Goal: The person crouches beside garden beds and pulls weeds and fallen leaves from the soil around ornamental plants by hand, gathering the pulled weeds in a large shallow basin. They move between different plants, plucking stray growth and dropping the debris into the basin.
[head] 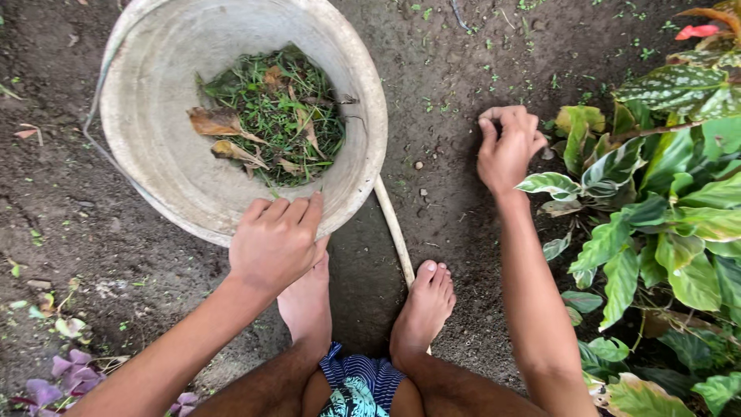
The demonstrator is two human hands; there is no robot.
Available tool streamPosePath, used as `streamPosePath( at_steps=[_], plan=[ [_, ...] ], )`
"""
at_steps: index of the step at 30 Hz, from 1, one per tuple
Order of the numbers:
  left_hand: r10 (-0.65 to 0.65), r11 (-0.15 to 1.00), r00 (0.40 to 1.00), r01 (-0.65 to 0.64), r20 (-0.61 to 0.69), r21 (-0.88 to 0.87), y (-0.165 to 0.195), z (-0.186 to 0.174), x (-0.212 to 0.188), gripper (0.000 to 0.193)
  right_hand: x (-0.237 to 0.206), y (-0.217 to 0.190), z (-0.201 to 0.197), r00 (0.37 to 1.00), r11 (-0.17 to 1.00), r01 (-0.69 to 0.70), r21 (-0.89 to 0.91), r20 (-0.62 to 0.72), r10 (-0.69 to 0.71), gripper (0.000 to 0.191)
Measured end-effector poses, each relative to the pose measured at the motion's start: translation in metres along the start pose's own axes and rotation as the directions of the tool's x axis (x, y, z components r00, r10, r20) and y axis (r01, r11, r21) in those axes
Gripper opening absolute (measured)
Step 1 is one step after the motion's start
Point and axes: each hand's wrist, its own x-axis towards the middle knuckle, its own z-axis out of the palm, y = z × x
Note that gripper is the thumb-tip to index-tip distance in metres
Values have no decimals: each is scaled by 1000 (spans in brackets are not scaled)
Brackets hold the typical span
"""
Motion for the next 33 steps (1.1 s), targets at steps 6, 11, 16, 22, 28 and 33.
streamPosePath(
  at_steps=[6, 11, 16, 22, 28, 33],
  plan=[
    [-5, 1000, 1000, 5, 15, -11, 2, -3, 2, 58, 9, -17, -1, 1000, 988, 28, 150, 11, -30, 5],
    [-10, 1000, 1000, 10, 6, -19, 2, -1, 1, 59, 15, -26, -1, 992, 992, 123, 27, 26, -123, 15],
    [-13, 1000, 1000, 13, -20, -19, 3, 1, 0, 55, 15, -29, 0, 996, 995, 94, 18, 1, -94, 13],
    [-14, 1000, 1000, 14, 9, 2, 6, 2, -1, 54, 11, -29, 2, 983, 984, 168, -57, -70, -172, 7],
    [-5, 1000, 1000, 5, -16, 9, 8, 3, -3, 55, 11, -33, 9, 996, 995, 84, 49, -32, -82, 6],
    [-8, 1000, 1000, 8, -18, 20, 9, 4, -4, 54, 13, -33, 10, 986, 983, 162, 81, -49, -159, 9]
  ],
)
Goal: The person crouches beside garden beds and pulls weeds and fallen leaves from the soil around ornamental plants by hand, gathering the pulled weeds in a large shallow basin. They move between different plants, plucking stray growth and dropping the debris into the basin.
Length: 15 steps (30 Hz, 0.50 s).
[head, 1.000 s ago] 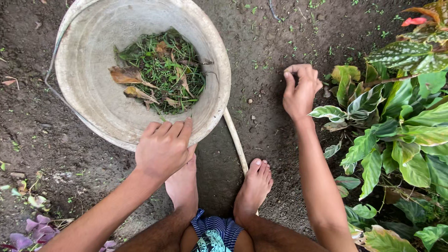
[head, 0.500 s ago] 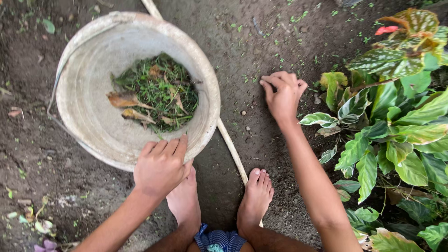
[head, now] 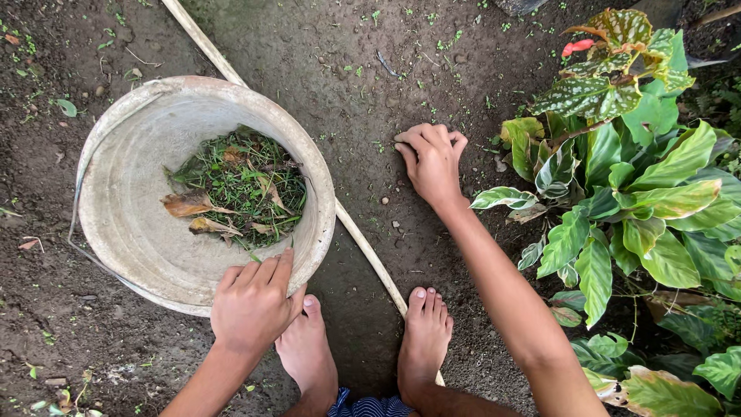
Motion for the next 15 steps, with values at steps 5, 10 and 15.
streamPosePath(
  at_steps=[5, 10, 15],
  plan=[
    [-3, 1000, 1000, 3, -5, 5, 1, 0, 0, 53, 0, 3, -4, 999, 997, 46, -57, 28, -45, 15],
    [6, 1000, 1000, -6, -2, 14, 1, -1, 1, 53, 0, 4, 3, 991, 980, 134, -147, -2, -136, 10],
    [12, 1000, 1000, -12, 18, 4, 1, -2, 1, 55, 6, -14, -4, 994, 989, 93, -112, 70, -86, 8]
  ],
)
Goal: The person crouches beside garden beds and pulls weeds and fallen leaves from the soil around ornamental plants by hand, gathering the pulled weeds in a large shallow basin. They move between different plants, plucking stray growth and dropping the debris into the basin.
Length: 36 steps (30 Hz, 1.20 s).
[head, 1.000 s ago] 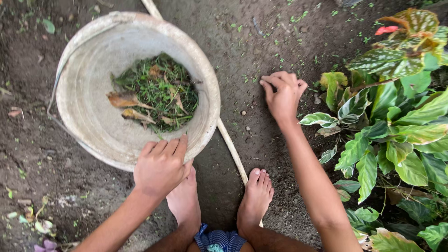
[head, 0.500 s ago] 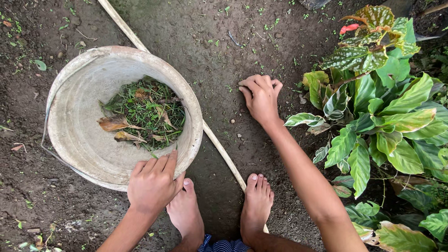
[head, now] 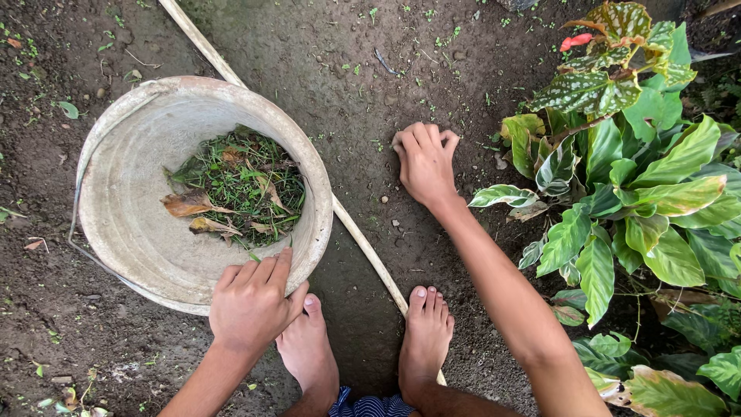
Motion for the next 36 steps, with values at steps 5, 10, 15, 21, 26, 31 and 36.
streamPosePath(
  at_steps=[5, 10, 15, 21, 26, 31, 36],
  plan=[
    [-8, 1000, 1000, 8, 12, -11, -1, 0, 1, 56, 6, -63, -41, 994, 918, 85, 388, -103, -48, 6],
    [-18, 1000, 999, 18, 28, 5, -3, -1, 6, 56, 9, -127, -60, 888, 763, 459, 456, -273, -371, 21],
    [-19, 1000, 1000, 19, 16, -13, -3, -3, 8, 57, 28, -84, -43, 983, 895, 79, 440, -186, 4, 19],
    [-9, 1000, 1000, 9, -6, -26, -3, -3, 5, 56, 17, -19, 8, 1000, 991, 10, 131, -9, -9, 24],
    [-4, 1000, 1000, 4, -18, -22, -2, -3, 4, 53, 10, -9, 30, 997, 996, 29, 79, -71, -24, 8],
    [2, 1000, 999, -3, -37, -24, 0, -5, 4, 53, 17, -29, -7, 990, 984, 34, 176, -140, -9, 4],
    [-16, 999, 1000, 15, -21, -37, 3, -11, 9, 51, -1, -95, -66, 909, 879, 359, 314, -331, -253, 11]
  ],
)
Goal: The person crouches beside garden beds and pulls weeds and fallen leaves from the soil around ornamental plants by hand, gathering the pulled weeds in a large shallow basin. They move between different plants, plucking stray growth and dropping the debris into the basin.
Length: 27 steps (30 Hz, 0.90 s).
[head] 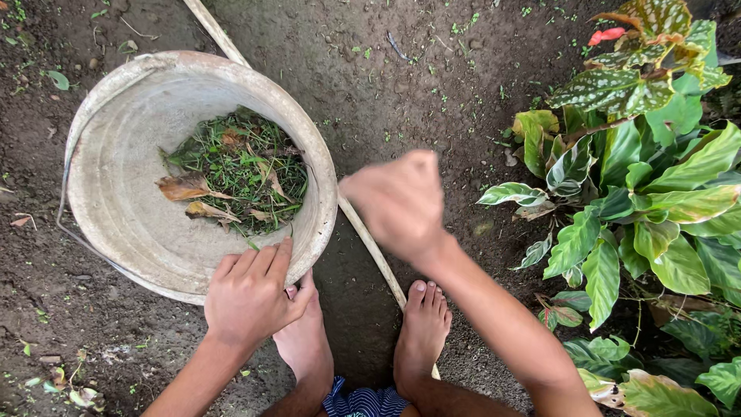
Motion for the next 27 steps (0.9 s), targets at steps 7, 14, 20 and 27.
streamPosePath(
  at_steps=[7, 14, 20, 27],
  plan=[
    [-75, 900, 940, -80, -332, -428, 9, -30, 2, 32, 14, -60, -1, 839, 988, 84, -133, 545, 2, 45],
    [113, 872, 911, -282, -396, -401, 33, -54, 4, 29, -1, -78, -8, 720, 996, 48, -74, 694, 17, 52],
    [65, 888, 943, -204, -326, -413, 45, -61, 11, 29, 3, -80, -15, 703, 966, 169, -194, 711, 21, 63],
    [83, 845, 962, -207, -261, -494, 54, -67, 14, 25, 0, -78, -18, 724, 980, 119, -157, 690, 22, 57]
  ],
)
